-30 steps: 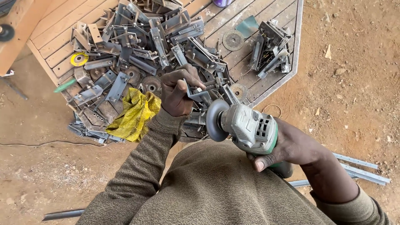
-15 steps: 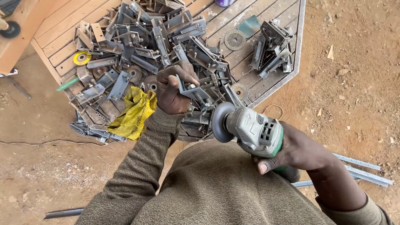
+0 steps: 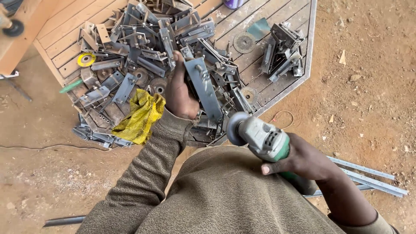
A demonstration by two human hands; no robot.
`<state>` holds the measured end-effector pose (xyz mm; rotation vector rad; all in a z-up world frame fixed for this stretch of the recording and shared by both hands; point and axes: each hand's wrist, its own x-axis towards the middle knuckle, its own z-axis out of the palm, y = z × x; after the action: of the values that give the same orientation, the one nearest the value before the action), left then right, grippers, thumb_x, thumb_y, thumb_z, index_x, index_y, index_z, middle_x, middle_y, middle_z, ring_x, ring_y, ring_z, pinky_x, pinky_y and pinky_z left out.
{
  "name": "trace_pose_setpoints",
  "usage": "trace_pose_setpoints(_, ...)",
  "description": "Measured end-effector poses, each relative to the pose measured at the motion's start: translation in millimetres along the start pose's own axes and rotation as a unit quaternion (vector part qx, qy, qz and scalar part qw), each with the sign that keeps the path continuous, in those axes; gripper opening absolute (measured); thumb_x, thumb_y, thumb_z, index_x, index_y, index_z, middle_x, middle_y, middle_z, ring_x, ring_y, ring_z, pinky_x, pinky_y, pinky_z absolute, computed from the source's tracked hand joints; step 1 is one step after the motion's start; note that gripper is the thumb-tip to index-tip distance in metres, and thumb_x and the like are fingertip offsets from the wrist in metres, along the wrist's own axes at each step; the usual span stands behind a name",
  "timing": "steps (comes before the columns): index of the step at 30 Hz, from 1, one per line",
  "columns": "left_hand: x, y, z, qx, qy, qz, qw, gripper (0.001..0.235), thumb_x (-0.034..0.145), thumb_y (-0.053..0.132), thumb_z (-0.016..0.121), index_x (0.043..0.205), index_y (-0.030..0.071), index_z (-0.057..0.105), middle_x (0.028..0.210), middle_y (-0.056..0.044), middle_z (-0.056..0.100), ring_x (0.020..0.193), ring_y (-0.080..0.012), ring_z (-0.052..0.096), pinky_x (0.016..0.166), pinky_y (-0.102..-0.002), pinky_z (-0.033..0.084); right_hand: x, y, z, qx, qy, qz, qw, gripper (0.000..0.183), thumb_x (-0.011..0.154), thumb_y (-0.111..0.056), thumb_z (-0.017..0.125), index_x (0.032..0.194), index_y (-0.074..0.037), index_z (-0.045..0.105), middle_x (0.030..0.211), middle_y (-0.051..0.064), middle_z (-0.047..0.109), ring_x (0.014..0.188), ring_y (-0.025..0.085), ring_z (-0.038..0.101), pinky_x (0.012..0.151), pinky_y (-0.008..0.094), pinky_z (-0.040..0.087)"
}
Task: Grinding the edges of small metal components using a handheld angle grinder.
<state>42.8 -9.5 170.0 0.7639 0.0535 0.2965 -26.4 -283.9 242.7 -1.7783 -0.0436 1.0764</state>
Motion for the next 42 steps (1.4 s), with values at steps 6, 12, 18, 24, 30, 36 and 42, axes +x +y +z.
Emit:
trace_pose_setpoints(6, 6, -4, -38, 0.121, 0.132, -0.283, 0.942, 0.084, 0.08, 0.05, 0.085, 0.136, 0.005, 0.042, 0.126, -0.019, 0.05, 0.13, -0.0327, 0.044, 0.12, -0.055, 0.02, -10, 7, 0, -0.014, 0.133, 0.034, 0.99, 0.07, 0.05, -0.014, 0.103, 0.111, 0.004, 0.073, 0.092, 0.02, 0.077, 0.091, 0.032, 0.073, 0.085, 0.043, 0.058)
trace_pose_setpoints(12, -6, -12, -19, 0.171, 0.239, -0.267, 0.918, 0.111, 0.07, 0.051, 0.093, 0.157, 0.018, 0.033, 0.153, -0.03, 0.037, 0.151, -0.0425, 0.026, 0.12, -0.061, 0.016, -20, -6, 15, -0.136, 0.181, 0.077, 0.971, 0.079, 0.048, -0.033, 0.103, 0.114, -0.009, 0.069, 0.088, 0.021, 0.074, 0.089, 0.043, 0.073, 0.08, 0.047, 0.056)
trace_pose_setpoints(18, -18, -15, 6, 0.182, 0.243, -0.119, 0.945, 0.045, 0.063, 0.025, 0.1, 0.09, 0.012, 0.066, 0.079, -0.004, 0.058, 0.078, -0.0169, 0.059, 0.074, -0.037, 0.056, -21, -8, 18, -0.158, 0.204, 0.099, 0.961, 0.075, 0.047, -0.043, 0.102, 0.109, -0.014, 0.07, 0.082, 0.018, 0.074, 0.085, 0.039, 0.074, 0.074, 0.043, 0.055)
trace_pose_setpoints(24, -18, -18, -1, 0.201, 0.266, -0.137, 0.933, 0.044, 0.063, 0.018, 0.099, 0.092, 0.01, 0.067, 0.082, -0.006, 0.058, 0.083, -0.0185, 0.059, 0.077, -0.036, 0.052, -24, -6, 20, -0.128, 0.229, 0.107, 0.959, 0.075, 0.047, -0.039, 0.102, 0.109, -0.013, 0.069, 0.083, 0.019, 0.072, 0.086, 0.038, 0.072, 0.078, 0.043, 0.053)
trace_pose_setpoints(30, -30, -77, -111, 0.395, 0.267, -0.326, 0.816, 0.087, 0.085, 0.049, 0.087, 0.148, 0.008, 0.044, 0.141, -0.029, 0.048, 0.138, -0.0456, 0.045, 0.109, -0.066, 0.038, -24, -4, 22, -0.085, 0.243, 0.096, 0.962, 0.07, 0.049, -0.033, 0.103, 0.105, -0.01, 0.068, 0.082, 0.017, 0.071, 0.084, 0.034, 0.071, 0.078, 0.041, 0.052)
trace_pose_setpoints(36, -37, -97, -134, 0.575, 0.237, -0.312, 0.718, 0.073, 0.071, 0.025, 0.089, 0.132, 0.01, 0.052, 0.124, -0.02, 0.063, 0.121, -0.0387, 0.063, 0.099, -0.049, 0.053, -26, -9, 21, -0.028, 0.239, 0.116, 0.964, 0.069, 0.051, -0.024, 0.104, 0.106, -0.004, 0.068, 0.085, 0.015, 0.069, 0.085, 0.032, 0.069, 0.079, 0.039, 0.052)
trace_pose_setpoints(42, -38, -87, -105, 0.49, 0.299, -0.263, 0.775, 0.072, 0.068, 0.019, 0.089, 0.133, 0.006, 0.059, 0.125, -0.025, 0.062, 0.124, -0.04, 0.061, 0.102, -0.048, 0.05, -21, -5, 18, -0.053, 0.229, 0.112, 0.966, 0.067, 0.053, -0.026, 0.104, 0.105, -0.004, 0.068, 0.084, 0.016, 0.068, 0.083, 0.033, 0.07, 0.077, 0.039, 0.053)
